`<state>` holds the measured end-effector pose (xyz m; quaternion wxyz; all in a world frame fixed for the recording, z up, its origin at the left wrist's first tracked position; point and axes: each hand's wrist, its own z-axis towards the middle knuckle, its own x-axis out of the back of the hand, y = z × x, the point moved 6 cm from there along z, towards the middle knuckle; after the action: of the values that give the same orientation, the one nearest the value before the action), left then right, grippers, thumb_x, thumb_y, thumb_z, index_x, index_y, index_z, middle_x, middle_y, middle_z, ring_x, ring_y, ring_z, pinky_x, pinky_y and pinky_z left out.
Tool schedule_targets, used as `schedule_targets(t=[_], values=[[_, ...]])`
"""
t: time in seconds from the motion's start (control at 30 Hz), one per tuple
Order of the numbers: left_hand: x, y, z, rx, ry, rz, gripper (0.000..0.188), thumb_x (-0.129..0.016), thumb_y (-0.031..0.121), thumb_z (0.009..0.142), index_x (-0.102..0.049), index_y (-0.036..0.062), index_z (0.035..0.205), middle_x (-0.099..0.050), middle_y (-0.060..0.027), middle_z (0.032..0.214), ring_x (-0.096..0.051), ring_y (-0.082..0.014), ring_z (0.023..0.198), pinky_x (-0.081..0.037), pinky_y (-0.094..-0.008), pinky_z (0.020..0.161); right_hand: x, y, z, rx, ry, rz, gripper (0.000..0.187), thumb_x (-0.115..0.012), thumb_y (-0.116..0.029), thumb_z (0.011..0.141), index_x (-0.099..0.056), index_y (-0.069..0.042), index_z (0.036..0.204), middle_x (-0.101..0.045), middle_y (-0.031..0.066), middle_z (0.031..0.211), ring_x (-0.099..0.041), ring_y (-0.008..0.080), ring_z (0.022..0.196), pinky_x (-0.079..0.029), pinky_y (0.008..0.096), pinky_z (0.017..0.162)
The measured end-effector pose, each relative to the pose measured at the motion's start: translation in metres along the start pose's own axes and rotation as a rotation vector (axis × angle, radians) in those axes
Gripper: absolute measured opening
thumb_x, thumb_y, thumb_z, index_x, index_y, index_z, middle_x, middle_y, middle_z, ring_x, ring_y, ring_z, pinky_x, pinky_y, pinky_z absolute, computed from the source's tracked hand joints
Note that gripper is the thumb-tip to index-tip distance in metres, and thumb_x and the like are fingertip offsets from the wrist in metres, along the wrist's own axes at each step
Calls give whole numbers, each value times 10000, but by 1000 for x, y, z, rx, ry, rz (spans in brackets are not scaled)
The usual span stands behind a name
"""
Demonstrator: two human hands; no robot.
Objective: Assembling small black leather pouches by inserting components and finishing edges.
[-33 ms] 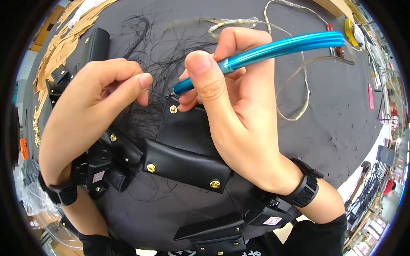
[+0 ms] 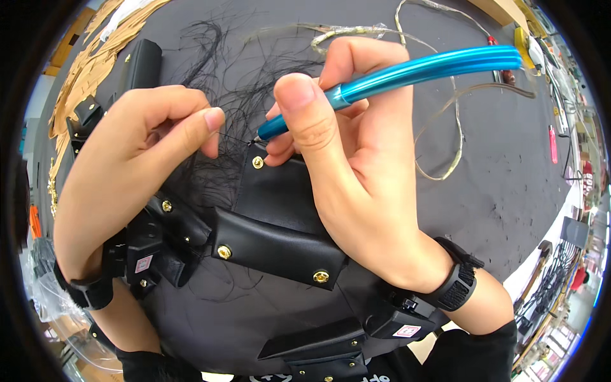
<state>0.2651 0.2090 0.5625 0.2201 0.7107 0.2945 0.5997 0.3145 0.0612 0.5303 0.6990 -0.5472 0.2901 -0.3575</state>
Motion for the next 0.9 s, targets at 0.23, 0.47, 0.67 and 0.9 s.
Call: schedule_targets(t=[0.23,0.47,0.67,0.9], values=[[4,4,-9,86,57,19,237,-572,149,893,-570,-7,715,-506,26,620,-379,-34,570,-298,-212,523,-4,-1,2,39,-57,-32,198,-352,-240,1007,-264,-99,1114,-545,196,969,-610,184,752,-551,329,678],[6,6,-21,-76,173,53,87,-622,105,865,-603,22,852,-587,10,681,-448,-36,589,-339,-193,543,-4,-1,1,74,-116,-57,199,-338,-238,1008,-263,-92,1120,-538,201,992,-612,186,769,-560,330,697],[5,5,-20,-122,194,64,73,-632,79,859,-594,28,894,-596,6,694,-458,-35,595,-345,-187,550,-5,-2,-1,98,-125,-85,209,-332,-230,1009,-258,-82,1138,-533,202,997,-618,192,785,-566,329,700],[10,8,-21,-180,224,76,81,-627,73,861,-594,12,901,-605,-8,710,-471,-38,609,-355,-191,560,-3,-2,2,76,-100,-83,213,-336,-229,1008,-258,-80,1139,-535,200,995,-621,197,786,-567,332,698]])
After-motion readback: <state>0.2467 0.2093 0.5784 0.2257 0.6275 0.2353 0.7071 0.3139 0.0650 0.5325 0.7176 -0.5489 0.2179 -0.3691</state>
